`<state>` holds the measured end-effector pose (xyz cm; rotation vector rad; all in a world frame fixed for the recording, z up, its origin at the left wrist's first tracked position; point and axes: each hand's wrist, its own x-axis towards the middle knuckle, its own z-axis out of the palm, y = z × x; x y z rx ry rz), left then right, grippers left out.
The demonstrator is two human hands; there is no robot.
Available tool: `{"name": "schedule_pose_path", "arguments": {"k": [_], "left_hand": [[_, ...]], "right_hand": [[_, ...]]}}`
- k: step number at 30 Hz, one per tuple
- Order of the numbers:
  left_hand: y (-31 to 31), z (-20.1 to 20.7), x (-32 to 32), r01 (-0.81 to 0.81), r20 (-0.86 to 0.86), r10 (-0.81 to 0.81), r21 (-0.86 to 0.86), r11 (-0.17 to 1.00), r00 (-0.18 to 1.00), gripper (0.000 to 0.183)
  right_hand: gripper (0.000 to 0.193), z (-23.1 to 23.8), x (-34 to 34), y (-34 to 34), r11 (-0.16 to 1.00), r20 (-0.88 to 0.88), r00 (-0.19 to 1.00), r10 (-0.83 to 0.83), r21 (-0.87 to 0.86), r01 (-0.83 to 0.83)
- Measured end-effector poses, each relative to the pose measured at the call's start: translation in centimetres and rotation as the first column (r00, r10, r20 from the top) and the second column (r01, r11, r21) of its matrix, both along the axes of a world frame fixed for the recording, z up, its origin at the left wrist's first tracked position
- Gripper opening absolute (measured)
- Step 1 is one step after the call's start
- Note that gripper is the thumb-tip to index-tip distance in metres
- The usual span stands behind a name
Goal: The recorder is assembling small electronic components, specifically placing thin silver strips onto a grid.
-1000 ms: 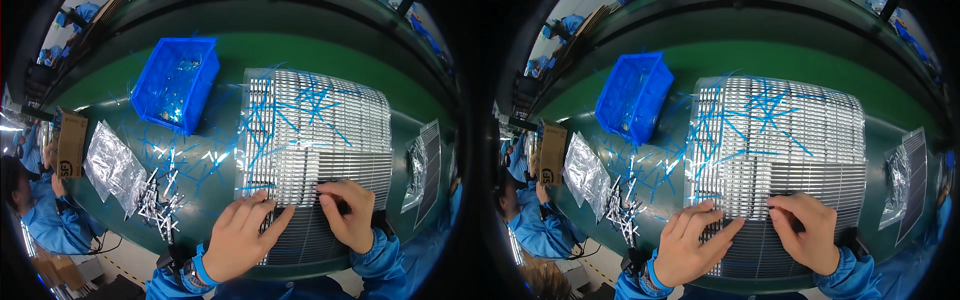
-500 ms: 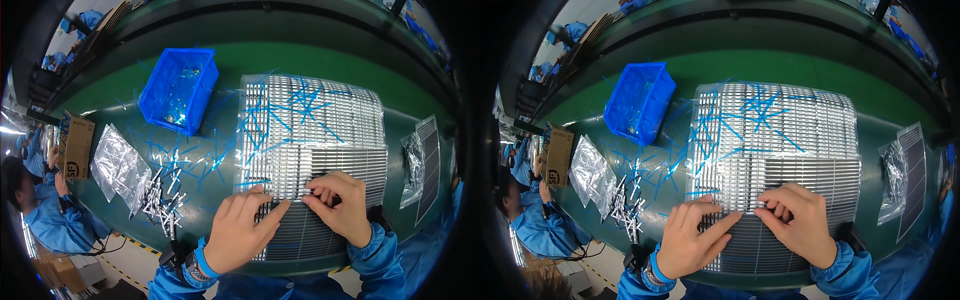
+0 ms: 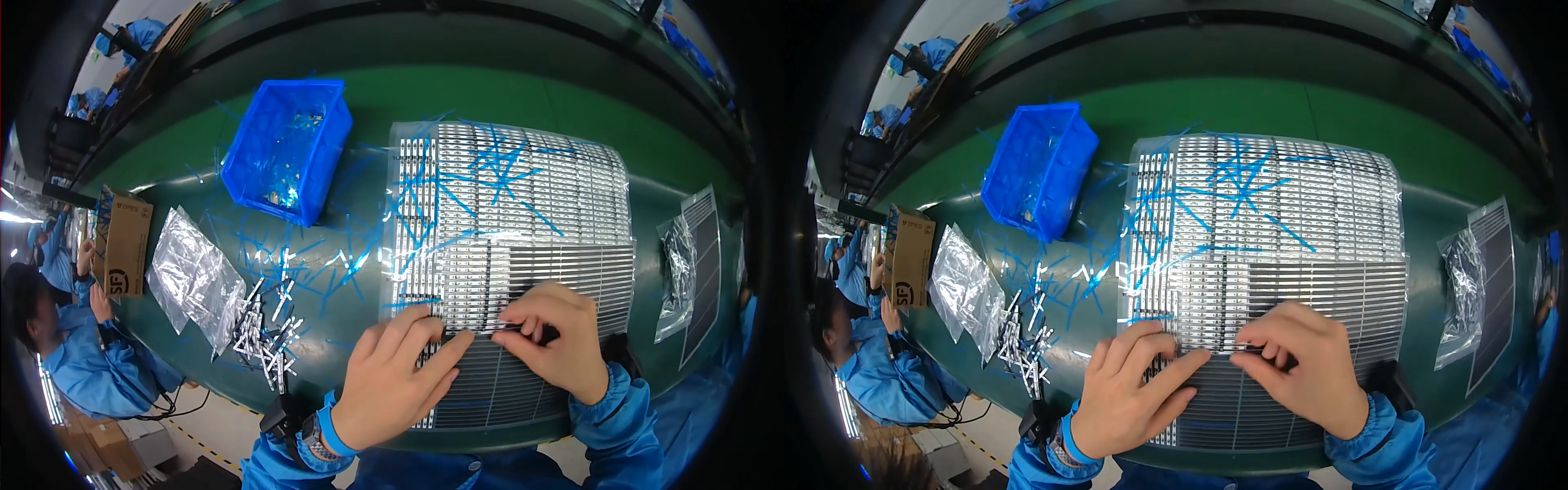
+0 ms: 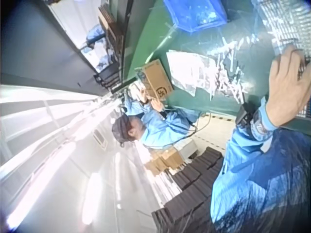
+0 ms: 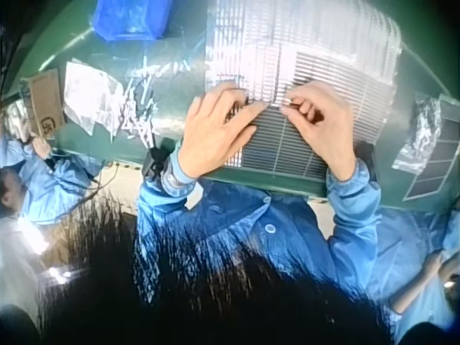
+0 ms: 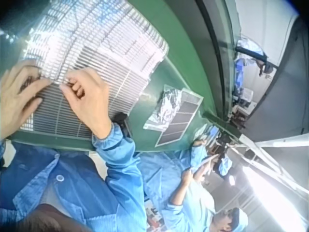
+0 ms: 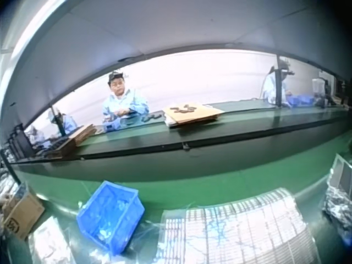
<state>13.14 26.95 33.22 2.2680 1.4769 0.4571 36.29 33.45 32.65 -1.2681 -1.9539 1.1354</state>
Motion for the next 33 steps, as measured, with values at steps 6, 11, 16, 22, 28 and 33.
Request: {"name": "schedule_pose_path", "arguments": {"k": [6,11,16,22,28,33], "left_hand": [[-0.1,0.0,0.0,-0.003,0.016,0.003,0.008,1.0,1.0,0.048],[-0.1,0.0,-0.1,-0.006,0.033,0.005,0.008,1.0,0.999,0.049],[-0.1,0.0,-0.1,0.0,0.021,0.0,-0.006,1.0,1.0,0.049],[-0.1,0.0,0.0,-0.004,0.017,0.004,0.004,1.0,1.0,0.048],[-0.2,0.0,0.0,-0.008,0.008,0.008,0.001,1.0,1.0,0.049],[-0.2,0.0,0.1,-0.005,0.006,0.005,0.003,1.0,1.0,0.049]], "right_hand": [[0.023,-0.3,0.2,-1.8,0.963,0.141,0.989,0.033,0.26,-0.069],[0.02,-0.4,-0.1,-2.1,0.967,0.124,0.992,-0.011,0.252,-0.021],[0.019,-0.6,0.0,-2.0,0.963,0.132,0.99,-0.04,0.27,0.003],[0.017,-0.4,-0.1,-1.9,0.971,0.128,0.991,-0.034,0.24,0.002],[0.017,-0.3,-0.1,-1.7,0.969,0.119,0.993,-0.015,0.249,-0.015],[0.016,-0.2,-0.1,-1.7,0.972,0.114,0.993,-0.006,0.236,-0.021]]}}
